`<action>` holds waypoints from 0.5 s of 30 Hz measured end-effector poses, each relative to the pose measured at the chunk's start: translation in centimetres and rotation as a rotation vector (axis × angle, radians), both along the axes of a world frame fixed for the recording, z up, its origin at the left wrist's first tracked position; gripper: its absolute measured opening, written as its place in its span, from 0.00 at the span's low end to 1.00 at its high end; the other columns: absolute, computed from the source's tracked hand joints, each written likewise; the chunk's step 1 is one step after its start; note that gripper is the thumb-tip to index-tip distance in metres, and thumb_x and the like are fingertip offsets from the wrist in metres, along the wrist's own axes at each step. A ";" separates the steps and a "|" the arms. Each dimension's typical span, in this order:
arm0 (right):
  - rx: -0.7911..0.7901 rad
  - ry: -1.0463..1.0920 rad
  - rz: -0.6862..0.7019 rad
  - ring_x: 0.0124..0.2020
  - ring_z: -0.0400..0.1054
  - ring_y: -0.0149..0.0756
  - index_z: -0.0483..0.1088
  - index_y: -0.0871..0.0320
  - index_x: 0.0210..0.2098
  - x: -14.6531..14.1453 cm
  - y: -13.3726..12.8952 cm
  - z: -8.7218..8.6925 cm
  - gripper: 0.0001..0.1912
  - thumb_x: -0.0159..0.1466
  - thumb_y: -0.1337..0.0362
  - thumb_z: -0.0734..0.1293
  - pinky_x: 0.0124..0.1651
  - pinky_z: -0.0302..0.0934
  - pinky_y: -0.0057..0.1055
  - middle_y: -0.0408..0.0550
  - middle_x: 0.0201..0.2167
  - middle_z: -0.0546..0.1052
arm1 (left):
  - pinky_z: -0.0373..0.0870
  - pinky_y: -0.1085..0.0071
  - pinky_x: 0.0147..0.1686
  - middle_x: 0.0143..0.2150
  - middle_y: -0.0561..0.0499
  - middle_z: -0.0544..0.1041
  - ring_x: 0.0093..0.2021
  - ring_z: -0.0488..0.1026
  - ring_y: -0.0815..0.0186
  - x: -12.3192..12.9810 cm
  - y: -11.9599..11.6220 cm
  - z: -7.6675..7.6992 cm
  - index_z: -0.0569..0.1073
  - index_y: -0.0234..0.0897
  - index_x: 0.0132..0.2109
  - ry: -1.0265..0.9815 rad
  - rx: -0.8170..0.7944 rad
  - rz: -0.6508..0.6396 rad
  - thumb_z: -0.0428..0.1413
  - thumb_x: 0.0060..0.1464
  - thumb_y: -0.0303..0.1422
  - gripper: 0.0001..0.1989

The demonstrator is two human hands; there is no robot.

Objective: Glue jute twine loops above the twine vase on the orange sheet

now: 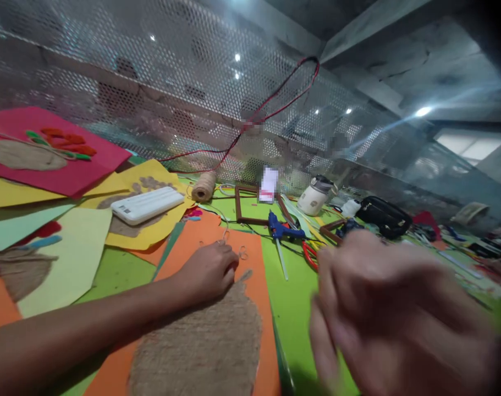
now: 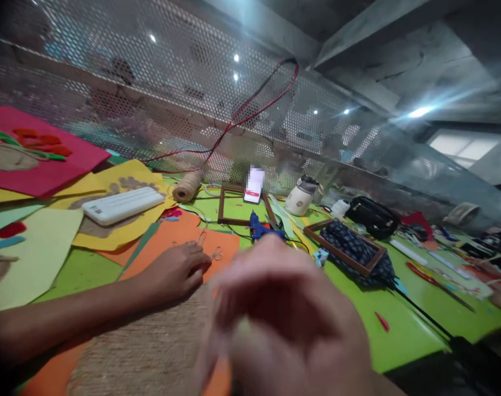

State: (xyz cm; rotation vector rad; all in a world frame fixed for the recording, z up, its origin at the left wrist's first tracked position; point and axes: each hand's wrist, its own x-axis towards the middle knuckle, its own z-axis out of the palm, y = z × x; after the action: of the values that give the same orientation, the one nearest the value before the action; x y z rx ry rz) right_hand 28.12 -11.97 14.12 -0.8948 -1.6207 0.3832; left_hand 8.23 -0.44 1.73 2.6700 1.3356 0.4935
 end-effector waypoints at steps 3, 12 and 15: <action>-0.116 0.138 0.070 0.27 0.73 0.37 0.77 0.46 0.37 1.5 5.1 -2.5 0.03 0.64 0.59 0.74 0.28 0.71 0.41 0.45 0.31 0.75 | 0.62 0.67 0.40 0.35 0.46 0.77 0.40 0.71 0.60 -0.4 0.4 0.3 0.81 0.36 0.39 0.019 -0.044 -0.025 0.50 0.60 0.26 0.13; -0.407 0.077 -0.037 0.23 0.66 0.31 0.70 0.56 0.28 4.7 11.3 -10.2 0.13 0.56 0.57 0.75 0.28 0.62 0.31 0.40 0.23 0.72 | 0.68 0.62 0.39 0.36 0.44 0.78 0.40 0.74 0.57 -1.5 1.3 1.2 0.82 0.38 0.45 -0.088 -0.123 -0.133 0.47 0.64 0.32 0.18; -0.410 0.023 -0.028 0.23 0.66 0.31 0.67 0.55 0.28 4.8 11.3 -11.0 0.12 0.59 0.58 0.73 0.27 0.61 0.31 0.39 0.23 0.70 | 0.69 0.62 0.40 0.36 0.45 0.78 0.40 0.74 0.58 -1.6 1.3 1.6 0.81 0.37 0.42 -0.169 -0.138 -0.077 0.49 0.64 0.34 0.16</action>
State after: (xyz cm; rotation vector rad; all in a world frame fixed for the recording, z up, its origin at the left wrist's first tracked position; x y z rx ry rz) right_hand 32.90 -0.67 3.11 -1.2127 -1.5323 0.7207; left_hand 6.59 0.86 3.33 2.4956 1.1707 0.5802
